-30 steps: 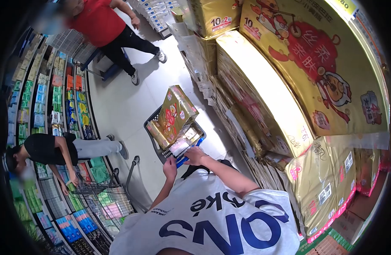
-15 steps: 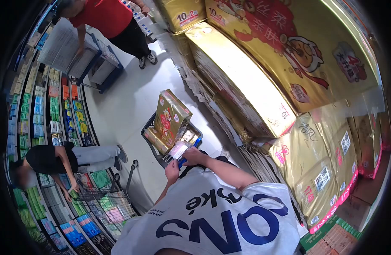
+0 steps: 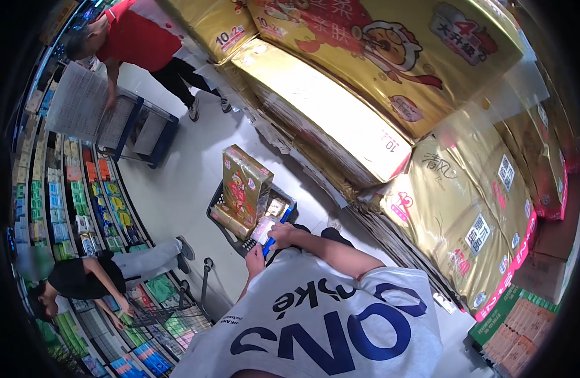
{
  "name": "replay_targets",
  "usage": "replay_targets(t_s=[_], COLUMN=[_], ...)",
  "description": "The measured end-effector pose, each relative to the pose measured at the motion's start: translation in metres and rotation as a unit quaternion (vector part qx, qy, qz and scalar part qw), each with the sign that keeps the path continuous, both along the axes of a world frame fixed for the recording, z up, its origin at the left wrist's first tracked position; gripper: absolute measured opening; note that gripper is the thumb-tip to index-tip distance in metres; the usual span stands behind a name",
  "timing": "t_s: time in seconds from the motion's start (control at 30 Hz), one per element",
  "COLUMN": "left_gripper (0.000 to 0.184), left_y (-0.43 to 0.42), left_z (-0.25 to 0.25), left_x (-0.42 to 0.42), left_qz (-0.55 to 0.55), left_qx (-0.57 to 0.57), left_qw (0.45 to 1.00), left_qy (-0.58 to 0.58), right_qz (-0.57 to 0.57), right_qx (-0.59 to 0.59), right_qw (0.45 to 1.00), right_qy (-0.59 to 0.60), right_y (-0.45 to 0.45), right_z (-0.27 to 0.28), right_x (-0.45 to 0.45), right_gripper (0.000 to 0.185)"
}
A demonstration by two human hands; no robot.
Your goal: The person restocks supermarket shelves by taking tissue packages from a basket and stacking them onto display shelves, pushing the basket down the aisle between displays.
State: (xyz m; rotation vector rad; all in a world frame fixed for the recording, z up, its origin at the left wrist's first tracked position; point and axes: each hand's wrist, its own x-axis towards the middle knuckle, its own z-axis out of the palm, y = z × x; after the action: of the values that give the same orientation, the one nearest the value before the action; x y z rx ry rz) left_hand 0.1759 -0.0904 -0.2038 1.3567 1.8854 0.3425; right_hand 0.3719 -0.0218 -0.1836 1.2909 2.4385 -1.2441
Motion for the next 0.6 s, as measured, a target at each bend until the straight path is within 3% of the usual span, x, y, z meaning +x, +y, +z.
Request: replay_targets(t_s=[0.2,0.3,0.4,0.43,0.47,0.6], left_gripper=[0.049,0.047,0.041,0.03,0.023,0.021], left_y=[0.016,0.027,0.047,0.055,0.061,0.095], left_z=[-0.005,-0.019,0.003,0.015,0.019,0.08], left_x=[-0.001,0.004,0.035,0.048,0.057,0.113], left_qz=[-0.084,-0.163,-0.23,-0.217,-0.25,-0.317], left_qx=[-0.021,0.023,0.092,0.062,0.15,0.177], left_qw=[0.993,0.985,0.967,0.971,0.951,0.924], left_qy=[-0.074,-0.052,-0.054,-0.084,-0.101,-0.123], right_qz=[-0.043,-0.108,-0.192,-0.21,-0.23,-0.322], right_qx=[0.011,-0.098,-0.074,-0.049,-0.047,0.002], right_qw=[0.998,0.984,0.965,0.965,0.961,0.931], right_qy=[0.036,0.106,0.162,0.148,0.143,0.173], right_y=[-0.006,-0.003,-0.017,-0.023,-0.03,-0.06], right_z=[0.01,0.046,0.093,0.109,0.125,0.187], right_x=[0.016,0.038,0.069,0.078,0.089,0.128], right_gripper=[0.065,0.068,0.068,0.066,0.066,0.061])
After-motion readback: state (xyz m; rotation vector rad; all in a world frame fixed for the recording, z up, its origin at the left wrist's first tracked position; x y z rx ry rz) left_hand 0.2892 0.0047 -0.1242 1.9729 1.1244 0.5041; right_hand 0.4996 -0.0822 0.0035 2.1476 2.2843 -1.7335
